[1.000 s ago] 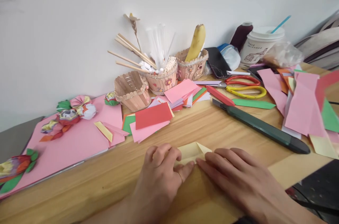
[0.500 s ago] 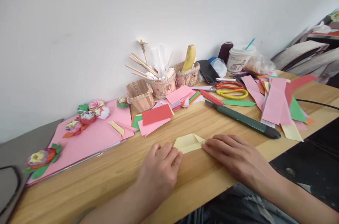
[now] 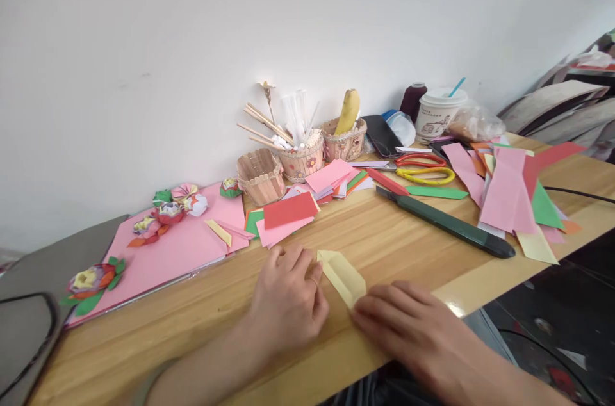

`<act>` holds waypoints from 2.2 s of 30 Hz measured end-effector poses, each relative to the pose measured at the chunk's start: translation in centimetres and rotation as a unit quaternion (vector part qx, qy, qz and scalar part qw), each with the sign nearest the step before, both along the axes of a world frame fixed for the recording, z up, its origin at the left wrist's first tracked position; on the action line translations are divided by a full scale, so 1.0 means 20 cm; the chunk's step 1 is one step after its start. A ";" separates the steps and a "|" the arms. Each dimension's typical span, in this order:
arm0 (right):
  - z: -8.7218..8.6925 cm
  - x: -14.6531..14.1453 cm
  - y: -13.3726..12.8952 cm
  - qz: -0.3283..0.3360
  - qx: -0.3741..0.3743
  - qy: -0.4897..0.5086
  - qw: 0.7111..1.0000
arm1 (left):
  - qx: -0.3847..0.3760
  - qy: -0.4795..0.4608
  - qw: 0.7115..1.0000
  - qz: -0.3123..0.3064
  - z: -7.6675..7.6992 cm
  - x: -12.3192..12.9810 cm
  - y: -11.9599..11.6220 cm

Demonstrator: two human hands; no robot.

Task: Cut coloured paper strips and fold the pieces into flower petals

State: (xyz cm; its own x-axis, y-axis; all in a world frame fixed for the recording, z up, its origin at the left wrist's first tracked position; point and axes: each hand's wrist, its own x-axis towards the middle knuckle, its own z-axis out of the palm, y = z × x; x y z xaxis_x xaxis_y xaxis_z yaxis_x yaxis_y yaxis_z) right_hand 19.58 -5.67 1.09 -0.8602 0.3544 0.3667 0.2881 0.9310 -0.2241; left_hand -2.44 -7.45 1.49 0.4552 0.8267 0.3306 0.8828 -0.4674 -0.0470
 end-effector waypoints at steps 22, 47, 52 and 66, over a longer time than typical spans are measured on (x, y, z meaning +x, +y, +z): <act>-0.05 -0.04 0.15 -0.153 0.147 -0.039 0.977 | -0.107 -0.251 0.959 -0.081 -0.07 -0.05 0.07; -0.05 0.01 0.17 -0.080 0.050 -0.022 0.995 | 0.097 -0.036 0.966 -0.238 -0.04 -0.09 0.10; -0.07 0.02 0.17 -0.072 0.060 -0.019 0.995 | 0.080 -0.015 0.968 -0.237 -0.06 -0.10 0.11; -0.05 0.00 0.17 -0.112 -0.061 0.032 0.991 | -0.128 -0.255 0.958 -0.017 -0.03 -0.04 0.06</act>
State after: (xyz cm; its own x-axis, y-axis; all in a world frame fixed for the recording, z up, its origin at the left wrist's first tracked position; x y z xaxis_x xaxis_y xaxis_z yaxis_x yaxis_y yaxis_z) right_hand 19.63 -2.35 0.08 -0.7308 0.5791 0.3613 0.4661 0.8101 -0.3556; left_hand -3.15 -6.29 0.96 0.3162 0.8981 0.3057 0.7454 -0.4346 0.5056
